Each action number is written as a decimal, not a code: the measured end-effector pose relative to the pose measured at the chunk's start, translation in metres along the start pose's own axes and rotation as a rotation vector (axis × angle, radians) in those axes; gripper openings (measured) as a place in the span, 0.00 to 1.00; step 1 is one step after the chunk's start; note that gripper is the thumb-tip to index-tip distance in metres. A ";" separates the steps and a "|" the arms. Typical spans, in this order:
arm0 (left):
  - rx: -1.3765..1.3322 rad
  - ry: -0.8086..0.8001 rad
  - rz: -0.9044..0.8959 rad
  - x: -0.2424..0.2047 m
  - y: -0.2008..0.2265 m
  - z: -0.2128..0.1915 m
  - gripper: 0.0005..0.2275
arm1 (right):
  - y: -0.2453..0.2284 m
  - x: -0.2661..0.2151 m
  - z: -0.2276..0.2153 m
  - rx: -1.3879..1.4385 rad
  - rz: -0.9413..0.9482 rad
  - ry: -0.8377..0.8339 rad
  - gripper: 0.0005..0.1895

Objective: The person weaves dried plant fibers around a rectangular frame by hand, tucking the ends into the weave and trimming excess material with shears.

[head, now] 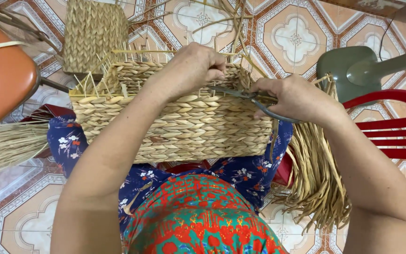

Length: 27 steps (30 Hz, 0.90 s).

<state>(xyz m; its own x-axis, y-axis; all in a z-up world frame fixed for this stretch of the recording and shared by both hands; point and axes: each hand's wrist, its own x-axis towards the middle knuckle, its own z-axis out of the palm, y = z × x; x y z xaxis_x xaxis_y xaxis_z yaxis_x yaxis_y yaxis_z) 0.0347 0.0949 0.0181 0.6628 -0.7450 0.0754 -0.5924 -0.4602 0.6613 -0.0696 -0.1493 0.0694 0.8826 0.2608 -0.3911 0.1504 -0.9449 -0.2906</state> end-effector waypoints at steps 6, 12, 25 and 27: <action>-0.010 0.152 -0.071 -0.028 -0.002 -0.039 0.09 | -0.008 -0.013 -0.017 0.062 0.096 0.007 0.42; 0.211 -0.046 -0.106 -0.047 0.008 -0.040 0.08 | -0.038 0.001 -0.015 -0.058 0.041 0.013 0.40; 0.271 0.079 0.096 -0.047 -0.006 -0.023 0.04 | -0.043 0.018 0.002 -0.055 -0.085 0.076 0.35; 0.275 0.092 0.111 -0.048 -0.005 -0.023 0.04 | -0.042 0.018 0.004 -0.081 -0.140 0.129 0.32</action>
<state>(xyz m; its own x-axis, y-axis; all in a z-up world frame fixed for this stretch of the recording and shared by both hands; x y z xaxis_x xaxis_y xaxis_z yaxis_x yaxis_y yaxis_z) 0.0168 0.1445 0.0284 0.6183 -0.7569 0.2119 -0.7570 -0.5010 0.4195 -0.0618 -0.1042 0.0708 0.8995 0.3684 -0.2348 0.3066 -0.9153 -0.2613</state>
